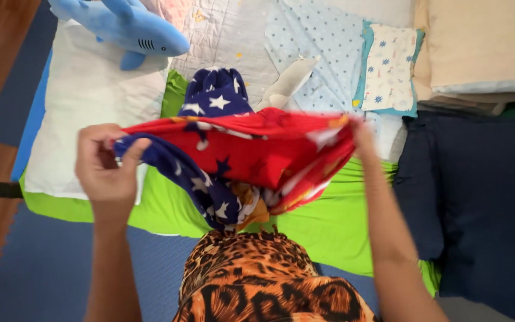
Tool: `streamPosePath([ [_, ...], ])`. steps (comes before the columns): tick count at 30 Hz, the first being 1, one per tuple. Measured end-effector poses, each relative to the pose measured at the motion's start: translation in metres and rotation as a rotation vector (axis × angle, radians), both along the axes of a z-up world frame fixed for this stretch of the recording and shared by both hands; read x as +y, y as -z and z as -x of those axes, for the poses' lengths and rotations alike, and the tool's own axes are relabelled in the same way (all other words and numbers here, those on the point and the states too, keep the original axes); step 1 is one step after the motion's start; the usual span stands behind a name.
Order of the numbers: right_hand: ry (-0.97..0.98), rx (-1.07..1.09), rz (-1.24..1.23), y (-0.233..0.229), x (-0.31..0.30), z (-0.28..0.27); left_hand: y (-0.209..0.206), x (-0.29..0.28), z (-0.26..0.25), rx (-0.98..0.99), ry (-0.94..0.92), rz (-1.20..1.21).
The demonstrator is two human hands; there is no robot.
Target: The person is making a bed by folding blankets, spreading sheets, and arranging pillows.
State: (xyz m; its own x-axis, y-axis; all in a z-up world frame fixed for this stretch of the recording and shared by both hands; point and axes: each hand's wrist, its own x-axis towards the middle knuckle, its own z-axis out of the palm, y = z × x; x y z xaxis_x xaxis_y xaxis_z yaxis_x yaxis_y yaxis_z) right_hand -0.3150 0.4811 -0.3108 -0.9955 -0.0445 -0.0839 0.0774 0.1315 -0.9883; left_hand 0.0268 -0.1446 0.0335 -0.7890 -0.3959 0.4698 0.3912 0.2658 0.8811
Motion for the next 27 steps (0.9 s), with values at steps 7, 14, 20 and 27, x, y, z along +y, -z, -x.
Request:
streamPosePath([
  [7, 0.388, 0.852, 0.273, -0.384, -0.138, -0.120, 0.001, -0.021, 0.005, 0.044, -0.089, -0.064],
  [14, 0.100, 0.133, -1.200, -0.061, 0.095, -0.198, 0.008, -0.021, 0.014, -0.077, -0.154, 0.094],
  [20, -0.458, -0.162, -1.045, -0.144, -0.065, -0.231, 0.027, 0.094, 0.049, -0.310, 0.377, 0.116],
  [27, -0.228, 0.016, -0.449, -0.307, -0.235, -0.322, 0.008, 0.185, 0.052, -0.053, 0.845, 0.146],
])
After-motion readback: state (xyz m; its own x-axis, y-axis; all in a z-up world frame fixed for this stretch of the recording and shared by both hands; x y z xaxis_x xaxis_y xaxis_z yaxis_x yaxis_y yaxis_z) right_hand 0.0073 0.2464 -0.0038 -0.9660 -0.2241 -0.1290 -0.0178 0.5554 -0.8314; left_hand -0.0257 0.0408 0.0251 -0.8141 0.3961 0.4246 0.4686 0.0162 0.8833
